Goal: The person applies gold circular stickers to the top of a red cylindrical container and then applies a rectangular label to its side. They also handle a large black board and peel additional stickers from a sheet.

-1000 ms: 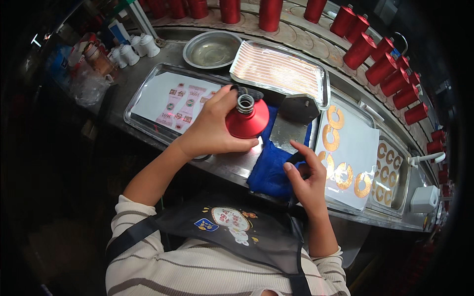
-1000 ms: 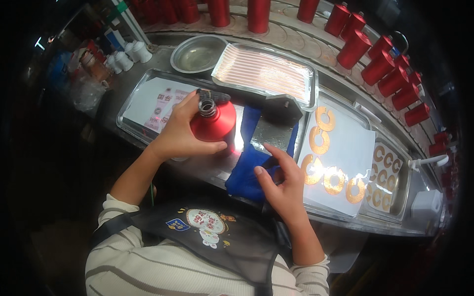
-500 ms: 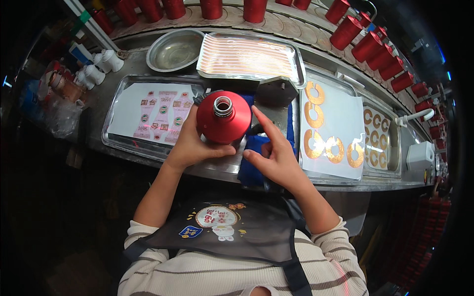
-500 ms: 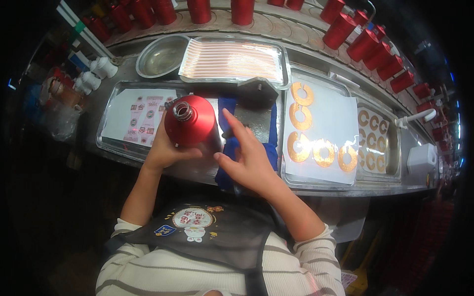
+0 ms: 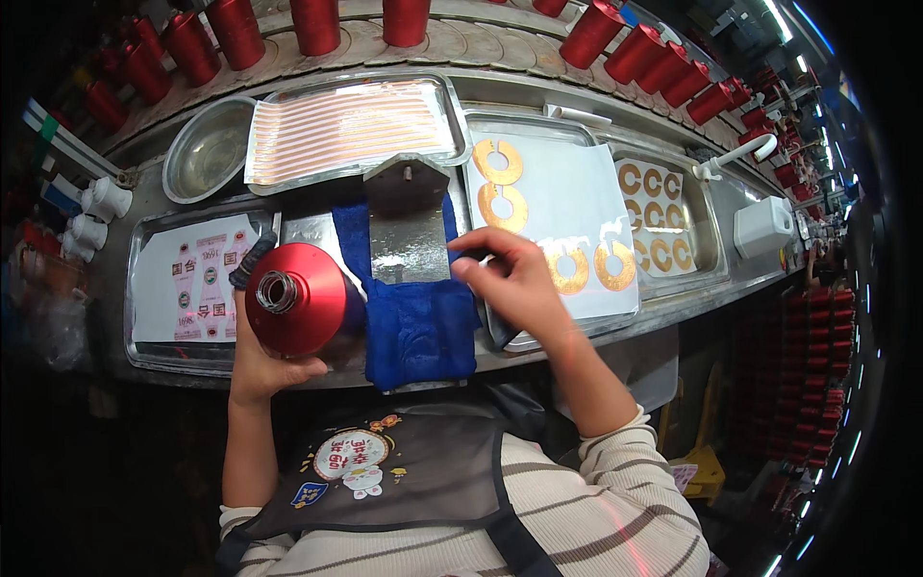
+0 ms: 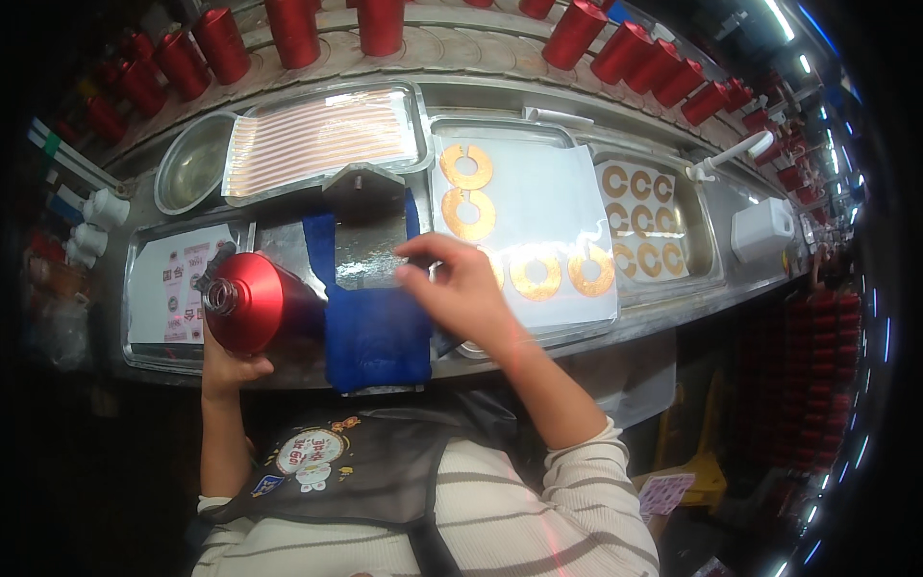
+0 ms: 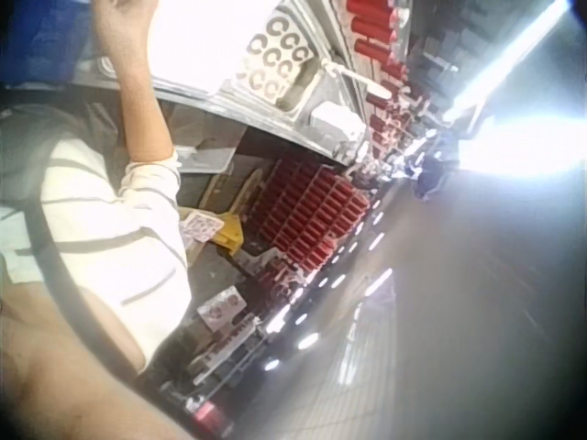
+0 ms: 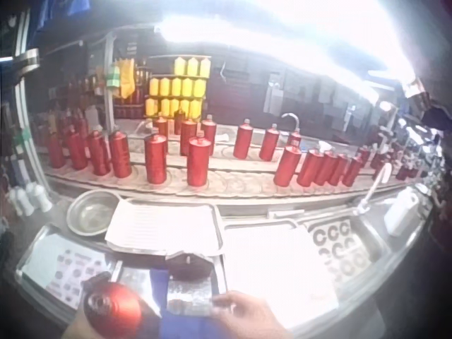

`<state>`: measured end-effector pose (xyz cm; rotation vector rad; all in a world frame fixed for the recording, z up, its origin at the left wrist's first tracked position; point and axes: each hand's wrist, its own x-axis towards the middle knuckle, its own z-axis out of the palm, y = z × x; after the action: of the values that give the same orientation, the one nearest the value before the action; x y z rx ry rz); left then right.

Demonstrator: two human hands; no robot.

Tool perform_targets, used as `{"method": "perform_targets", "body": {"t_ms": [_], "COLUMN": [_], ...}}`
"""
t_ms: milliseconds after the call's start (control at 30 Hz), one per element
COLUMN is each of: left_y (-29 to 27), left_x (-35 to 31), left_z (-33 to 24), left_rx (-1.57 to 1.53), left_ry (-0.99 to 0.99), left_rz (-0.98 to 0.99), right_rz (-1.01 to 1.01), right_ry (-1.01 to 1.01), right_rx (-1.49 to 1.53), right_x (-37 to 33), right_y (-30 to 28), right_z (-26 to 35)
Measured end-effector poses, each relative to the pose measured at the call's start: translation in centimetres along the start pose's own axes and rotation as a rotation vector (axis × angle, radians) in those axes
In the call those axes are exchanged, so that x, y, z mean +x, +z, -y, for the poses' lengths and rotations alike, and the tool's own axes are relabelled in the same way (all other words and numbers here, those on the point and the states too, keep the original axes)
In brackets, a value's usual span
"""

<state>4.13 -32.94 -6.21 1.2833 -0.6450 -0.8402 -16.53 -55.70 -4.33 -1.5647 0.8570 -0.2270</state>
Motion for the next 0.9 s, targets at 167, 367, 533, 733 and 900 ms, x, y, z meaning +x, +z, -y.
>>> {"method": "perform_targets", "body": {"t_ms": [167,367,533,733,900], "left_y": [-0.2,-1.3,-1.7,-1.9,-1.1], "left_x": [-0.6,-0.9,-1.0,-1.1,-0.9], "left_z": [0.2,1.0,2.1,2.2,1.6], "left_rx": [0.151,0.209,0.211,0.302,0.235], "left_ry": [0.011,-0.001,0.008,0.013,0.017], "left_rz": [-0.036,-0.015,-0.001,0.067,0.029], "right_rz": [-0.373,-0.431,-0.533,-0.746,-0.687], "right_ry": [-0.023,0.128,0.121,0.295,0.3], "right_rx": [-0.506,-0.805,-0.879,-1.024,-1.0], "right_x": [7.9,13.4,15.0,11.3,9.5], "right_y": [-8.7,-9.3,-11.4,-17.4,-24.2], "right_z": [-7.5,-6.5,-7.9,-9.3,-11.0]}}
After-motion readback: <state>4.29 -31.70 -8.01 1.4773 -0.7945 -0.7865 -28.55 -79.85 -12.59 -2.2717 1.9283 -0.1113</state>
